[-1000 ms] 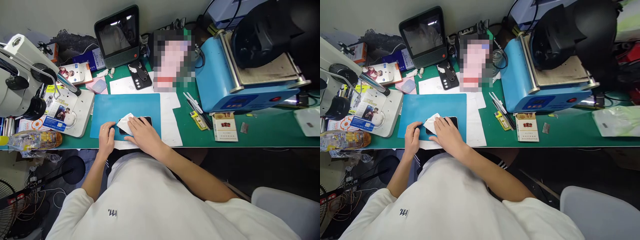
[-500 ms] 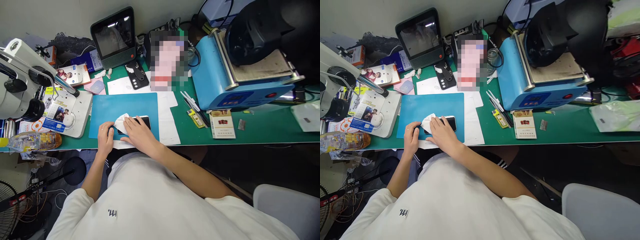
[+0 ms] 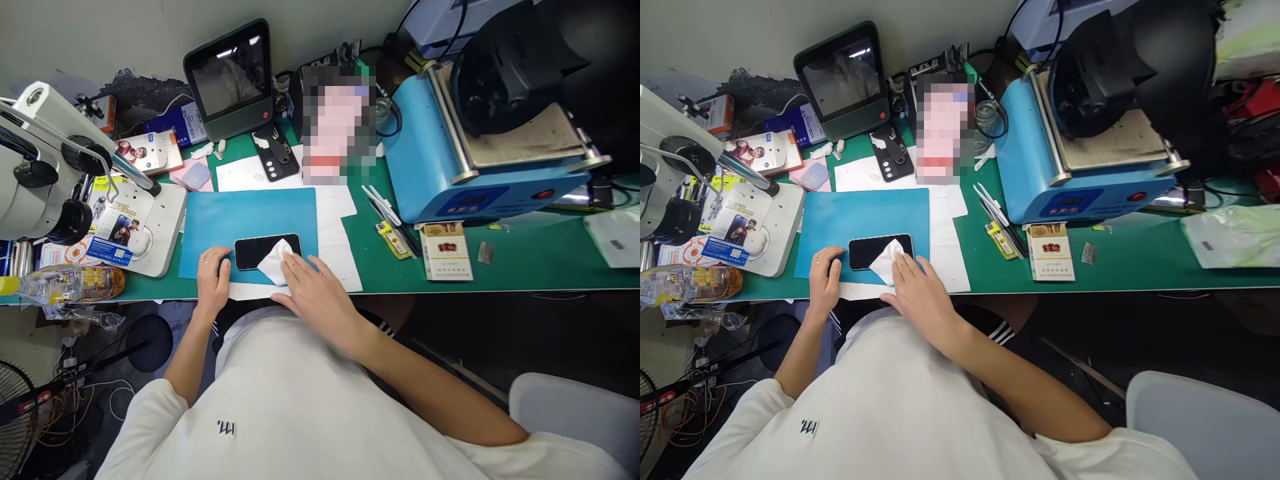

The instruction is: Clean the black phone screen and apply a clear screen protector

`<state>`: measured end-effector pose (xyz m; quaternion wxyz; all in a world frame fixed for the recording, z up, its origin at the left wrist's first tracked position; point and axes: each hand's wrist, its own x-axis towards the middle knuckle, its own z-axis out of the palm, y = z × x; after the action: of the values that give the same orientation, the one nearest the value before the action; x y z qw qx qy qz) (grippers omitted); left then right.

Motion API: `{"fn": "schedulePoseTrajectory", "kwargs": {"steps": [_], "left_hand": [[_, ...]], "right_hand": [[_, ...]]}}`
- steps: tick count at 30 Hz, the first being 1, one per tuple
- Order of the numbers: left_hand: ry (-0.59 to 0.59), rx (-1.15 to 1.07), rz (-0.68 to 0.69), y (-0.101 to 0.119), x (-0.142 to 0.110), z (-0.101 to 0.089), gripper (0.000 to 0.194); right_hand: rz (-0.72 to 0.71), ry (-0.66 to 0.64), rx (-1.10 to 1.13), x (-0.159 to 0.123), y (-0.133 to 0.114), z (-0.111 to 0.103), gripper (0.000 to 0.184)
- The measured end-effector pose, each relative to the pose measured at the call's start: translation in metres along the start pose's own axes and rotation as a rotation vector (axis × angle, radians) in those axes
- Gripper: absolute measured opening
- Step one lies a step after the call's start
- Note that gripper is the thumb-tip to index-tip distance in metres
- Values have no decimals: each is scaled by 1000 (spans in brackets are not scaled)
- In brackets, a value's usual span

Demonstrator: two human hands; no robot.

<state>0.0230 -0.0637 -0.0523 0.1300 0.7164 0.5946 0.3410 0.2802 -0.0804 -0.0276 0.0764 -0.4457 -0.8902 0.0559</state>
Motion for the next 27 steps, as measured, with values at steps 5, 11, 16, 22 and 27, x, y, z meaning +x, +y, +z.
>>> {"fn": "schedulePoseTrajectory", "kwargs": {"steps": [5,11,16,22,27], "left_hand": [[-10,-14,-11,0,1,1,38],[-11,-18,-20,1,2,0,37],[19,-9,-66,1,0,-1,37],[-5,-1,-32,3,2,0,34],[11,-12,-4,3,3,1,35]], "right_hand": [[109,37,34,1,16,8,69],[147,55,81,27,29,13,69],[165,51,52,10,17,15,72],[153,43,64,10,9,13,73],[94,28,70,39,-3,21,79]]}}
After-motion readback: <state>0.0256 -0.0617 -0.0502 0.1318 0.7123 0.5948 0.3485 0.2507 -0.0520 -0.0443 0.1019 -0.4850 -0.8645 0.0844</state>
